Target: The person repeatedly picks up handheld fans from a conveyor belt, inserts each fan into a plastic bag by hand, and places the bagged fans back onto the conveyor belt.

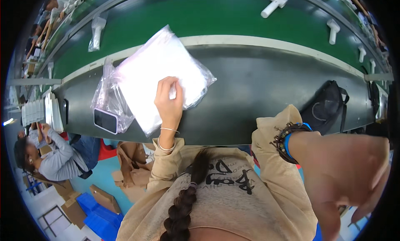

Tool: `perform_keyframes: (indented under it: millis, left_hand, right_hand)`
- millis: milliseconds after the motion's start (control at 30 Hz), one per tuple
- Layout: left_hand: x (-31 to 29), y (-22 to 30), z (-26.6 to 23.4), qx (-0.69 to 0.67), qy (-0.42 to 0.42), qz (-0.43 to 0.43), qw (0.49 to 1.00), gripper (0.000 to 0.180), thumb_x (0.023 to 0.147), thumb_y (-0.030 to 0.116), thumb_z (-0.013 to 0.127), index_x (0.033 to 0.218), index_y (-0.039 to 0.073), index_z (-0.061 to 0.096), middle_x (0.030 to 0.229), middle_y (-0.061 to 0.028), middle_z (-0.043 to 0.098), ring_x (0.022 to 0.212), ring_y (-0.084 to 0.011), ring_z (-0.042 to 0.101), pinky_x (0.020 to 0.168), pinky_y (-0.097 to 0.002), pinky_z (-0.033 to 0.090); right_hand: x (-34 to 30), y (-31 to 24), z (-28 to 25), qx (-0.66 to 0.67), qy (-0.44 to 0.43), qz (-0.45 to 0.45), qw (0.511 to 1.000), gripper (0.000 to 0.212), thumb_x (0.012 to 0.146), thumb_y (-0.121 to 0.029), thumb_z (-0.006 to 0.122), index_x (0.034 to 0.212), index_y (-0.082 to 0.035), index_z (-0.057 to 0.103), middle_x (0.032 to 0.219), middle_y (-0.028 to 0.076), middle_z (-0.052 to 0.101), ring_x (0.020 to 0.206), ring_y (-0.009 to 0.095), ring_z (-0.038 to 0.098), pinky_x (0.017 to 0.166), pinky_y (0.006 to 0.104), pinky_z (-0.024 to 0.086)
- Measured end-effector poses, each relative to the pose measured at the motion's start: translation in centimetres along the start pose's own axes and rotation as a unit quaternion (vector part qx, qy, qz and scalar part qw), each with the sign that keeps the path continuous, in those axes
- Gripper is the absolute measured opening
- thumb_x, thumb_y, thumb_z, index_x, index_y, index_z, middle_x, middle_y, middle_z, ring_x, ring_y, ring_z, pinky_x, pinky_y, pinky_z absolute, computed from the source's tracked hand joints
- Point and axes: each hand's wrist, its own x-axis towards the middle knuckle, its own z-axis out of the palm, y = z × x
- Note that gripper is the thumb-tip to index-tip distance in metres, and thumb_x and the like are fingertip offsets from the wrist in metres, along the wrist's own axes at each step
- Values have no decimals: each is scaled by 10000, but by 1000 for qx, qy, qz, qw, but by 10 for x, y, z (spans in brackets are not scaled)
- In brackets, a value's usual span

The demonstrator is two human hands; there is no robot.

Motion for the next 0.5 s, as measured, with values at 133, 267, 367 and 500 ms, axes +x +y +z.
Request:
perform_keyframes:
  millis: [133,267,367,500]
  left_hand:
    - [-3,-4,-1,-15,-9,-24,1000,138,831,-32,649,968,-15,652,949,-156,652,868,-315,650,768,-355,518]
    - [-3,-1,-12,-8,-30,-37,999,150,845,-24,638,993,-15,662,985,-158,668,900,-338,643,801,-381,514]
    - [1,12,-14,15,-48,40,998,168,845,-26,638,1010,-14,670,993,-154,673,925,-336,634,830,-389,509]
    - [20,36,-1,-67,-117,102,986,220,822,-28,661,1040,-6,673,1038,-151,671,990,-337,604,871,-403,495]
  right_hand:
    - [12,9,-36,-40,4,-54,998,613,918,-624,534,1197,-83,600,1123,54,657,1147,214,525,1063,414,334]
    - [30,182,-113,-387,-70,118,912,245,968,-185,537,1076,2,654,944,124,693,854,239,658,794,323,508]
    - [27,305,-223,-722,-238,275,588,415,982,-351,441,1174,-39,636,1203,219,628,1203,397,537,998,502,431]
    - [99,345,-450,-640,-482,349,486,553,917,-513,474,1063,-26,694,980,256,698,977,460,639,875,472,492]
